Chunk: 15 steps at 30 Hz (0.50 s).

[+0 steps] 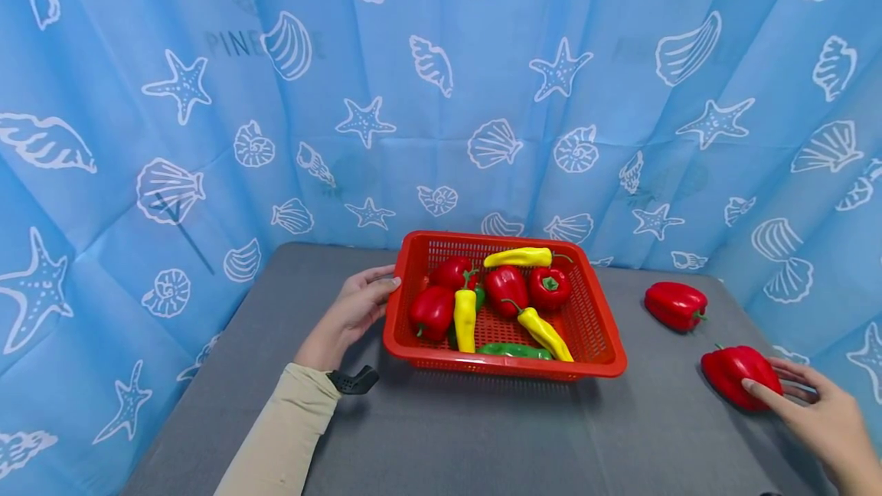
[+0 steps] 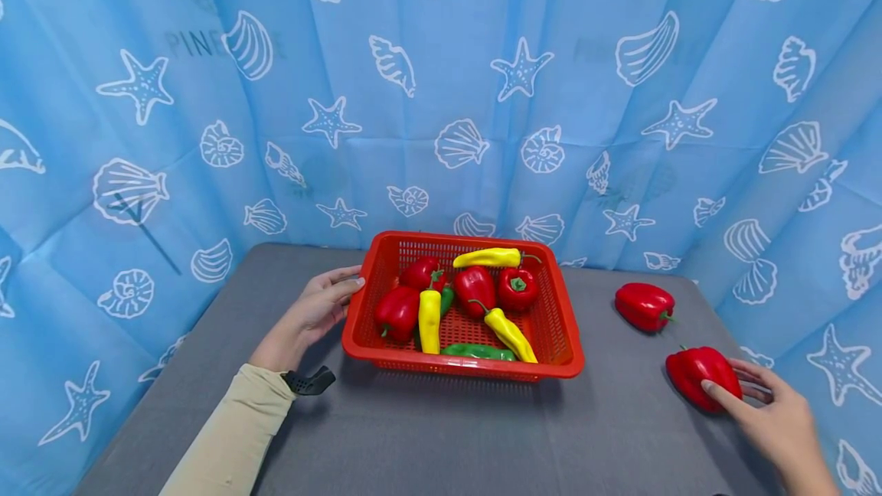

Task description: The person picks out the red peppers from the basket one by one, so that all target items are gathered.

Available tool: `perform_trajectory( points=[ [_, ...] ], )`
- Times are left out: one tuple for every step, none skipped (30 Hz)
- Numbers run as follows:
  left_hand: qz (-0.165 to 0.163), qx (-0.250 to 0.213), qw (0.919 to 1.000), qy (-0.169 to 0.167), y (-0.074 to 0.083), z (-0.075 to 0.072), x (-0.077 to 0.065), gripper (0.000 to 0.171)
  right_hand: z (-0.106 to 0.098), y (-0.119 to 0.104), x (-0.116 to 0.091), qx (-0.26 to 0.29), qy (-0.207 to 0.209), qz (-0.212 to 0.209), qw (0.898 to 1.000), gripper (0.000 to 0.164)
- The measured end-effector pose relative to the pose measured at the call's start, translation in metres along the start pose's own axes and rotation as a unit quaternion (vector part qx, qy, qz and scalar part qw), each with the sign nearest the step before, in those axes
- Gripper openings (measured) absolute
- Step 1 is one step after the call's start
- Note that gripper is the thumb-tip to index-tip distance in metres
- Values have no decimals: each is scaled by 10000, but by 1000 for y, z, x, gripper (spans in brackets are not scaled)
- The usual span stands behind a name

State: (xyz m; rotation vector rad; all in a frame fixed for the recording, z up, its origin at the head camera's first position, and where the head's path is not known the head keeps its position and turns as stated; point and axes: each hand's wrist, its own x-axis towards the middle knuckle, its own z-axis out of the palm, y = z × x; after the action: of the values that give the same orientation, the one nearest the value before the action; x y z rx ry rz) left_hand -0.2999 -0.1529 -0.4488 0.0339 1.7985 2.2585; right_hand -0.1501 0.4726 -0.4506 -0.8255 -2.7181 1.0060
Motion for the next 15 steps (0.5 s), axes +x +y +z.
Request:
perform_trajectory(
  points=[
    [6,3,10000,-7,0,0,0,53,0,-1,0,14,0,-4,10000,80],
    [10,7,10000,-10,0,0,-1,53,-1,-1,-1,31,8,1,10000,80],
    [13,0,10000,-10,0,0,0,54,-1,-2,-1,45,18,-12,10000,79],
    [16,0,10000,-15,0,0,-1,54,-1,-2,-2,64,22,-8,10000,79],
    [17,7,10000,-18,0,0,-1,54,-2,-3,-3,81,23,-4,10000,79],
    [19,11,10000,-19,0,0,-1,54,-2,-3,-3,101,21,9,9999,79],
    [23,11,10000,-21,0,0,-1,54,-2,-4,-4,113,27,25,9999,79],
    [26,8,10000,-23,0,0,-1,53,-2,-5,-5,115,36,51,9999,79],
    [32,8,10000,-29,0,0,-1,53,-2,-5,-5,110,36,73,9999,79],
    [39,11,10000,-32,0,0,0,53,-2,-6,-6,104,40,95,9999,79],
    [46,14,10000,-34,0,0,0,52,-3,-6,-6,90,42,106,9999,79],
    [50,13,10000,-34,0,0,0,52,-3,-6,-6,87,47,104,9999,79],
    [56,14,10000,-34,-1,0,1,52,-3,-6,-6,84,51,90,9999,78],
    [59,16,10000,-35,-1,0,1,52,-3,-6,-6,80,61,66,9999,78],
    [63,28,10000,-34,-1,-1,1,52,-3,-6,-6,71,73,31,9999,77]
  ],
)
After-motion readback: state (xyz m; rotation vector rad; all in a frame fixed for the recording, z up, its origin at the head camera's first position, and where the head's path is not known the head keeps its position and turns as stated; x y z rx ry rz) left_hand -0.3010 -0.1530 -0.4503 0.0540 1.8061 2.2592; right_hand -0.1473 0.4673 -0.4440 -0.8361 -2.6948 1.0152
